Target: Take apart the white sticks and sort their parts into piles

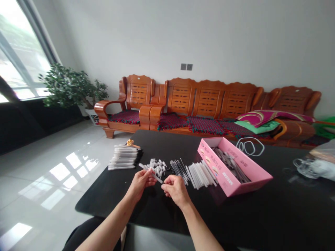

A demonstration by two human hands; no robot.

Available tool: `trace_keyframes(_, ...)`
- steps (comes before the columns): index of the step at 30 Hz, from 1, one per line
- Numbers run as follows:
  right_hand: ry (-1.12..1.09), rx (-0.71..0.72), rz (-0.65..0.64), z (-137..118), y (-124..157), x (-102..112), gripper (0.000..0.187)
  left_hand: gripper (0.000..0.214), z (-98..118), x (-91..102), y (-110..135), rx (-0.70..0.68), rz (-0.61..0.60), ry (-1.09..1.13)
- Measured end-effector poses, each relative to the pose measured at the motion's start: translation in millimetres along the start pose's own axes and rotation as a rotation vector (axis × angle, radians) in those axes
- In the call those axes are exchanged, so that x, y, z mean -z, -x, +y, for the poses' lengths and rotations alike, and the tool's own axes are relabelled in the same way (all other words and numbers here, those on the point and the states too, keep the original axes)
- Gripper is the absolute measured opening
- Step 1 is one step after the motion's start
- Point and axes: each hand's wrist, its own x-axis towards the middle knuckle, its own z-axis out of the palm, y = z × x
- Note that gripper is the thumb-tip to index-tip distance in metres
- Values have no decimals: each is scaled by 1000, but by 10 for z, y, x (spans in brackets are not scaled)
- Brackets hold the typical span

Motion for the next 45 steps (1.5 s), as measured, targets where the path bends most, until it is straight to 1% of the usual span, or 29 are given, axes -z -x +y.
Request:
trace_keyframes(2, 13, 9, 0, 15, -9, 6, 23, 36, -3, 13, -13, -1, 21, 5)
trace_keyframes(4, 29, -4, -33, 32, -18, 26, 25, 35, 4, 39, -33, -10, 34, 10)
trace_keyframes(6, 85, -17, -51, 50, -30, 65, 28, 34, 17, 72, -58, -31, 66, 30)
trace_keyframes(7, 136, -18, -36, 60, -38, 92, 28, 33, 24, 89, -71, -42, 88, 44)
trace_keyframes(9, 299, 13, 66, 89, -63, 149, 27, 32, 30, 115, -93, -53, 131, 70)
trace_keyframes(11, 526, 108, 230, 133, -103, 195, 26, 32, 23, 125, -103, -47, 147, 78)
trace_keyframes(13, 741, 201, 355, 188, -159, 216, 24, 32, 4, 116, -98, -33, 129, 67)
trace_keyframes(15, 887, 231, 406, 238, -222, 208, 24, 31, -17, 96, -84, -17, 102, 47)
trace_keyframes(18, 967, 215, 409, 256, -289, 174, 26, 31, -34, 64, -60, -3, 73, 16)
trace_keyframes(20, 952, 212, 411, 215, -289, 154, 28, 31, -30, 50, -51, -1, 55, 4)
trace_keyframes(22, 881, 237, 375, 145, -250, 133, 29, 31, -19, 41, -45, -1, 36, -1)
trace_keyframes(23, 818, 256, 330, 108, -220, 119, 32, 31, -14, 35, -41, -2, 23, -2)
trace_keyframes(25, 631, 268, 184, 54, -156, 76, 41, 33, -5, 19, -28, -2, -17, -6)
trace_keyframes(28, 321, 159, -28, 38, -84, 0, 43, 37, 3, -12, 6, 5, -104, -20)
trace_keyframes(29, 241, 116, -70, 43, -71, -19, 42, 37, 7, -19, 17, 6, -127, -23)
trace_keyframes(31, 131, 57, -115, 53, -56, -36, 43, 38, 19, -20, 27, 3, -142, -23)
trace_keyframes(34, 49, 13, -126, 40, -45, -8, 39, 38, 48, 20, 8, -15, -110, -5)
trace_keyframes(38, 81, -5, -106, 18, -49, 126, 32, 36, 109, 121, -55, -46, -40, 50)
trace_keyframes(42, 236, -18, -47, 44, -88, 366, 28, 30, 197, 237, -127, -87, 108, 147)
trace_keyframes(44, 368, -33, 37, 66, -109, 482, 29, 28, 227, 284, -156, -109, 185, 181)
trace_keyframes(45, 456, -23, 99, 77, -118, 528, 29, 27, 234, 299, -166, -116, 210, 191)
